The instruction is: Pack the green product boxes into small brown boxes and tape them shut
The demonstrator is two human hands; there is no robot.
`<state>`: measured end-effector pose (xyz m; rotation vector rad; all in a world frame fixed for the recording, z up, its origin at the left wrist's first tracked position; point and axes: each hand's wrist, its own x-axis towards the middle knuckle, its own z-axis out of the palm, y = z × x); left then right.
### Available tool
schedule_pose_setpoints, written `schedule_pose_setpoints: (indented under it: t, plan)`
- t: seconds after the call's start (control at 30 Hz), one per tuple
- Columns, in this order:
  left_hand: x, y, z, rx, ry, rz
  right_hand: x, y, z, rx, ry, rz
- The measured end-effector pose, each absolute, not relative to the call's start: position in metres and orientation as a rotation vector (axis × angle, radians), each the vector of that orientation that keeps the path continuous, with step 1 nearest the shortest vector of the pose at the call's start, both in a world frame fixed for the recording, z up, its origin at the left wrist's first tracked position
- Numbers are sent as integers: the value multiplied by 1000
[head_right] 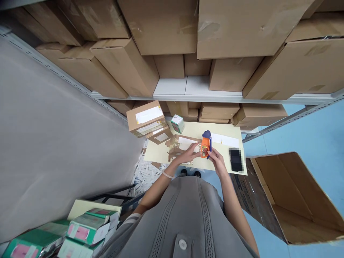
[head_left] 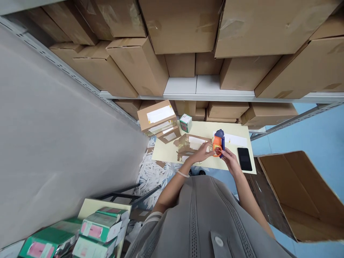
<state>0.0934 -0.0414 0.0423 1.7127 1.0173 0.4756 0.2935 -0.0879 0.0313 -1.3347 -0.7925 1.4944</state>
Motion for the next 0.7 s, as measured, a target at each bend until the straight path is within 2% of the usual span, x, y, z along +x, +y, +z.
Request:
schedule_pose_setpoints:
  t: [0.1, 0.2, 0.37, 0.5, 0.7]
  plan:
    - [110, -42, 35, 1399, 891, 651, 275, -88, 52, -1238, -837, 1570]
    - [113, -35, 24, 1299, 966, 708, 276, -87, 55, -1243, -804, 1573]
    - [105, -20, 17, 1292, 1149, 690, 297, -91, 45, -1301, -799, 1625]
    - [100, -25, 25, 1448, 1129, 617, 315, -93, 42, -1318, -953, 1695]
    - [102, -35, 44, 1477, 1046, 563, 332, -80, 54, -1339, -1110, 1613]
